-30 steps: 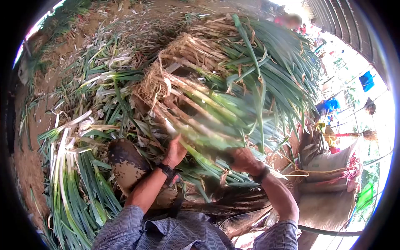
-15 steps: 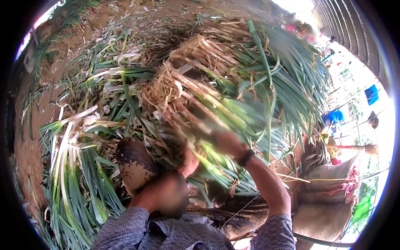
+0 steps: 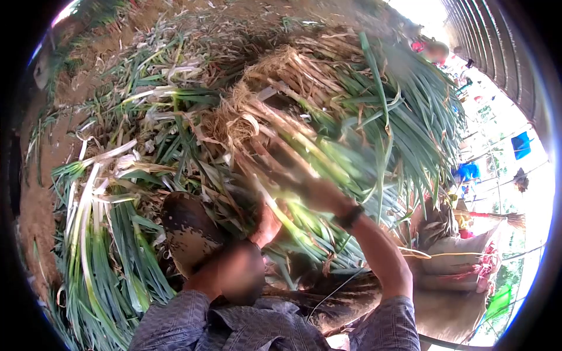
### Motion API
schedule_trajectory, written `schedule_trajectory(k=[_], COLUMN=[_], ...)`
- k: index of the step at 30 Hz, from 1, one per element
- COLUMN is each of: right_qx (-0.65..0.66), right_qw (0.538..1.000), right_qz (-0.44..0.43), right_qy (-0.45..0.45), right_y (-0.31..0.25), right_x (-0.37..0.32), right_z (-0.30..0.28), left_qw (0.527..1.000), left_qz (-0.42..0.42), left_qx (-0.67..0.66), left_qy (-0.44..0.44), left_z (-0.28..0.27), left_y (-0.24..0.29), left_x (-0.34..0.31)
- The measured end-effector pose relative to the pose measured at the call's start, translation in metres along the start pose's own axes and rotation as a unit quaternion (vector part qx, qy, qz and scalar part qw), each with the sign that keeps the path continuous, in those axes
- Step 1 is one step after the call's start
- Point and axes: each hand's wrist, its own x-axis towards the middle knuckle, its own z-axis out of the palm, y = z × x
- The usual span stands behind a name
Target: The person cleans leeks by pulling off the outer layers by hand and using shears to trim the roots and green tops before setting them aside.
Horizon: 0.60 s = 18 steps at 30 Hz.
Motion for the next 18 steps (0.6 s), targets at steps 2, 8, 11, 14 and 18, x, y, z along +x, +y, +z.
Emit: schedule_trajectory(k=[2, 8, 11, 14, 18], right_qx=[-0.03, -0.015, -0.019, -0.023, -0.024], right_qw=[0.998, 0.998, 0.997, 0.993, 0.998], right_qz=[0.042, 0.059, 0.07, 0.111, 0.062], right_qy=[-0.046, -0.015, -0.002, -0.025, -0.013], right_y=[0.026, 0.086, 0.085, 0.08, 0.061], right_x=[-0.03, -0.117, -0.125, -0.109, -0.088], right_z=[0.006, 0.048, 0.057, 0.055, 0.042], left_qw=[0.999, 0.993, 0.981, 0.965, 0.971], left_qz=[-0.005, 0.072, 0.108, 0.178, 0.16], left_qx=[-0.029, 0.007, -0.05, 0.044, 0.053], left_qy=[0.017, 0.094, 0.155, 0.189, 0.172], left_z=[-0.003, -0.025, -0.012, -0.005, -0.026], left_y=[-0.001, -0.009, -0.004, 0.024, 0.05], left_x=[0.005, 0.015, 0.023, 0.032, 0.049])
